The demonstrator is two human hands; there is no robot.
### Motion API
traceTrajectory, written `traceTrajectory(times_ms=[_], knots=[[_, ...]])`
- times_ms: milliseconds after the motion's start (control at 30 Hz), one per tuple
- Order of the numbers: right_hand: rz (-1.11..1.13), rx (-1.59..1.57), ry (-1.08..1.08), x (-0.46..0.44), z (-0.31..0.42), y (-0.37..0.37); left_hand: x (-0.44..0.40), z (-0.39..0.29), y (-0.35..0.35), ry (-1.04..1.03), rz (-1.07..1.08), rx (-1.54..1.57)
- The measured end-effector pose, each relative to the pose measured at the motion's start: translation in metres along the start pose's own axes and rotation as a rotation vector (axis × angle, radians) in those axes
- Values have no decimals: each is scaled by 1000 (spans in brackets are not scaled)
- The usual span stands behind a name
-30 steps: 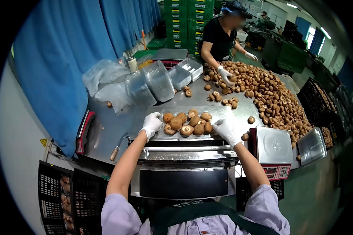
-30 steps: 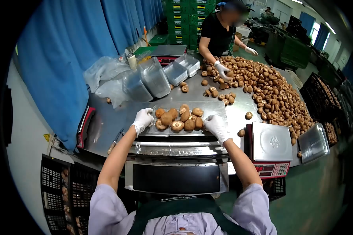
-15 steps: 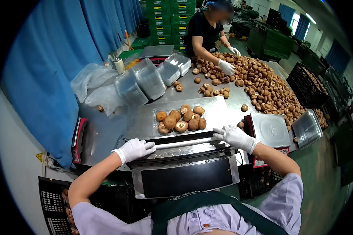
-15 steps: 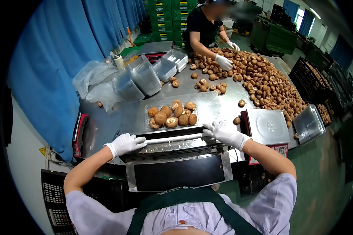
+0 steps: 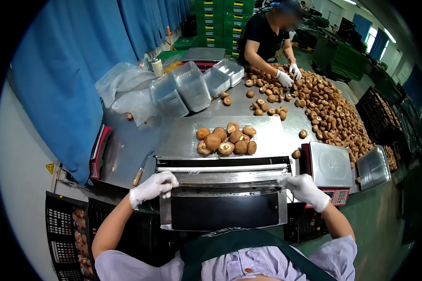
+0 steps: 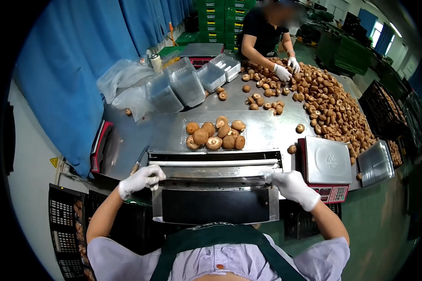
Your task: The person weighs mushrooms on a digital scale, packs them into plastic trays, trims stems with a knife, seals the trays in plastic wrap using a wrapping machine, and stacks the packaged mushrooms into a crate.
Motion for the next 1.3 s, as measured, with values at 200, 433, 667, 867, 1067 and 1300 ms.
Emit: traceTrajectory(times_ms=[200,433,667,867,1067,1300], knots=[[-365,-535,109,-14,28,159,68,-179,35,-521,-68,70],[-589,-653,-214,-197,-84,67,-127,-168,113,-803,-594,-88],[-237,-164,11,-213,-88,-48,-192,-70,79,-636,-495,-951],[-166,-752,-536,-176,-121,-82,-187,4,85,89,-202,-65],[-242,-767,-647,-148,-97,-67,-141,-1,65,76,-351,678],[-179,-113,-557,-150,-88,-66,-171,8,76,-40,-486,-172]])
Point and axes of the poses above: each hand's wrist, its own x-axis away from the middle knuckle, its own y-axis out of the back of the hand, z = x × y, the point moved 10 cm from there along -x, towards the middle knuckle, and after that the axes turned 7 degrees about x, right-handed, at the moved point
